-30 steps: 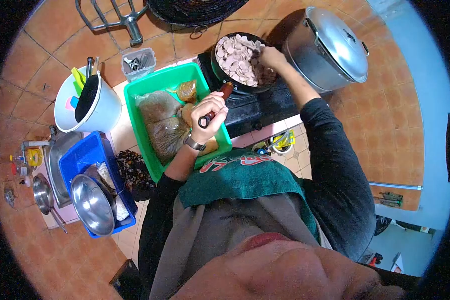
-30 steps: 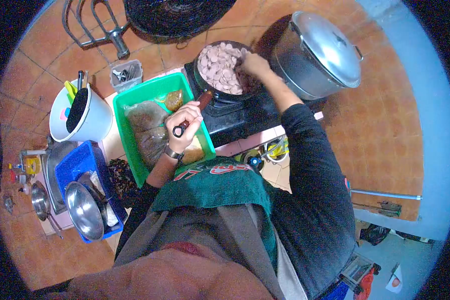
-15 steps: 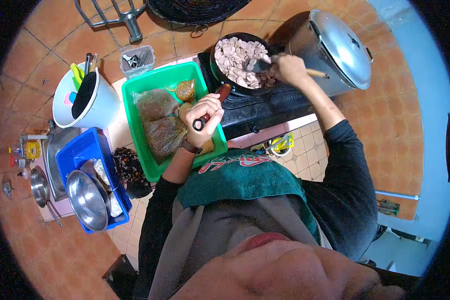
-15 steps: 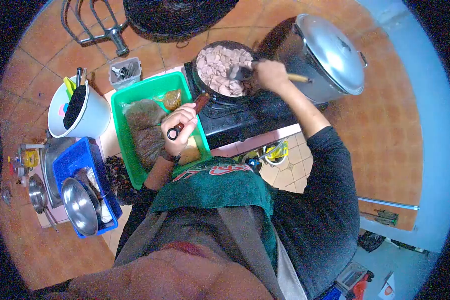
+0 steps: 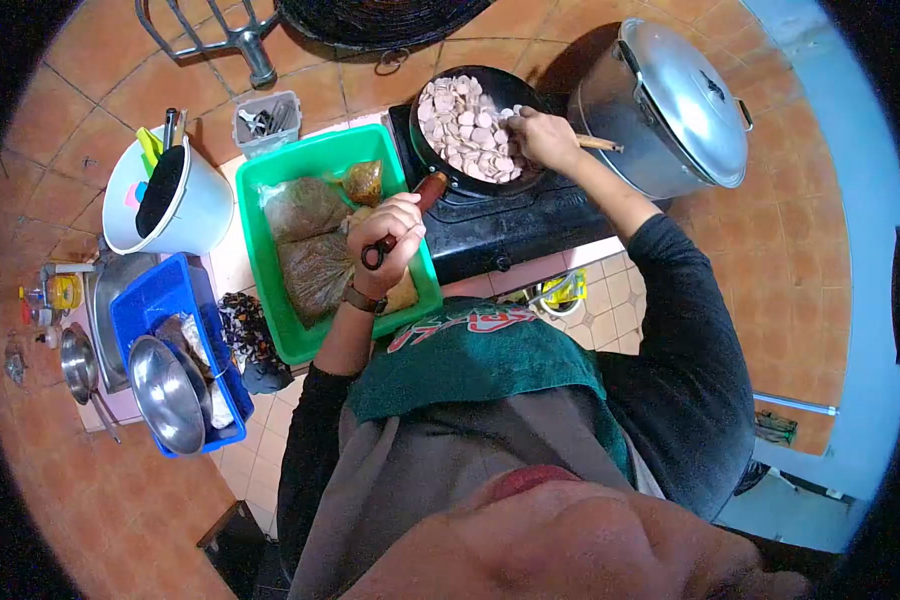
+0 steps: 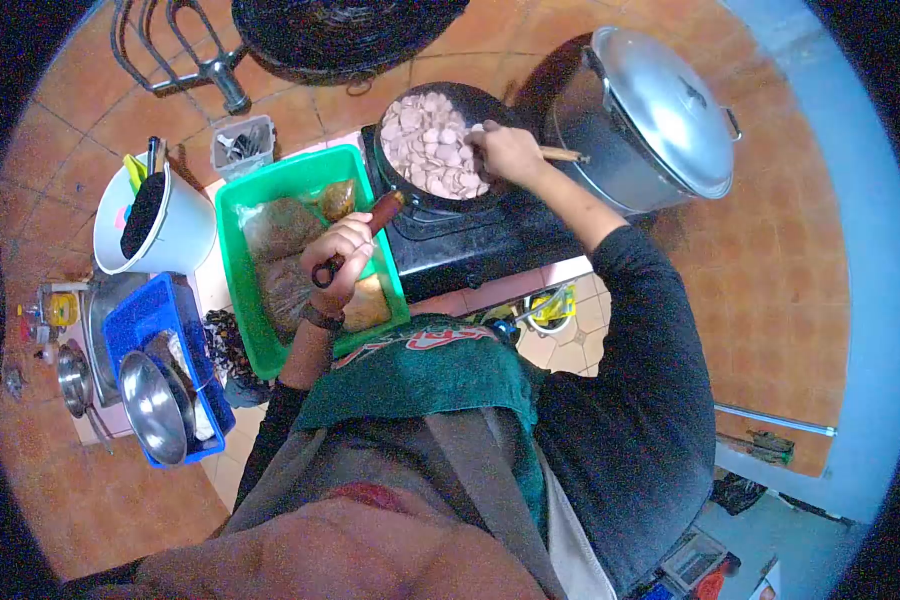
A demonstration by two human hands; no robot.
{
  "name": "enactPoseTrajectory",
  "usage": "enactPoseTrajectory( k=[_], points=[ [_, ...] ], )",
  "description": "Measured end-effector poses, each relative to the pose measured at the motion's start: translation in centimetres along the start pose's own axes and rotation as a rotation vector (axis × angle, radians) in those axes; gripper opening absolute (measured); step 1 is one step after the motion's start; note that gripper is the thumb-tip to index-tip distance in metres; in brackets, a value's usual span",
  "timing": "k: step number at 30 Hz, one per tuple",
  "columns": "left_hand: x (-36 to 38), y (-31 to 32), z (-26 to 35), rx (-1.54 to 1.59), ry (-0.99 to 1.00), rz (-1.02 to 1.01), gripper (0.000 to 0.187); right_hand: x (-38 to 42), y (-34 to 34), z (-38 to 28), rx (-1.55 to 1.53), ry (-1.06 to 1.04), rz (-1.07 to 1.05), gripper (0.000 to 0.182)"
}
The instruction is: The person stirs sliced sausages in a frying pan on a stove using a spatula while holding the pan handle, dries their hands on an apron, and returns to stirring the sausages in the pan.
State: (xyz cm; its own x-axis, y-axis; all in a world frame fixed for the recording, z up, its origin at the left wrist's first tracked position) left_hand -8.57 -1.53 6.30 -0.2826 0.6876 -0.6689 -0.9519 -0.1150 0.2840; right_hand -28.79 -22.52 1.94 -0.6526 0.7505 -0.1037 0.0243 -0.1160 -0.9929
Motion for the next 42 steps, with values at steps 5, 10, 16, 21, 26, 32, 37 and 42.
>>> enactPoseTrajectory(
  k=[5, 10, 16, 21, 26, 32, 37, 42],
  points=[
    [-0.1, 0.1, 0.1, 0.006, -0.010, 0.003, 0.025, 0.6, -2.8, -0.1, 0.119, -0.047, 0.037, 0.025],
    [-0.1, 0.3, 0.2, -0.027, -0.014, -0.011, 0.025, -1.5, -4.0, 3.1, 0.432, -0.182, 0.196, 0.021],
    [-0.2, 0.0, 0.2, -0.006, -0.026, 0.036, 0.025, 1.6, -1.4, 1.1, 0.249, 0.013, -0.455, 0.021],
    [-0.2, 0.2, 0.0, -0.006, -0.057, -0.010, 0.027, 2.5, -0.9, -1.3, -0.143, 0.150, -0.463, 0.027],
    [-0.4, 0.4, 0.2, -0.025, -0.053, -0.040, 0.028, 0.5, 3.8, -1.3, -0.359, 0.173, -0.152, 0.031],
    [-0.3, 0.4, 0.3, -0.036, -0.044, -0.052, 0.027, -2.5, 7.7, -0.4, -0.440, 0.342, -0.178, 0.029],
    [-0.2, 0.3, 0.5, -0.029, -0.023, -0.033, 0.026, -2.1, 8.1, 1.5, -0.824, 0.513, -0.231, 0.021],
    [-0.1, 0.3, 0.5, -0.070, -0.054, -0.047, 0.023, 1.0, 5.6, 3.8, -0.879, 0.708, -0.309, 0.021]
  ],
)
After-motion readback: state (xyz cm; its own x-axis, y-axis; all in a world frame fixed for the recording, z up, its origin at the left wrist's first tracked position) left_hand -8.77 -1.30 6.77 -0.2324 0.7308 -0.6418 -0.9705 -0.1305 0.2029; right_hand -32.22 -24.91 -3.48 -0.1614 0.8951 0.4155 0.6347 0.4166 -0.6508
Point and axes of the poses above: each hand's wrist, its own x-axis away from the middle knuckle, its own y-axis out of the palm, z = x × y, the point moved 10 cm from there along -x, towards the middle knuckle, and after that the axes turned 8 degrees about z, right-handed, at the moved point
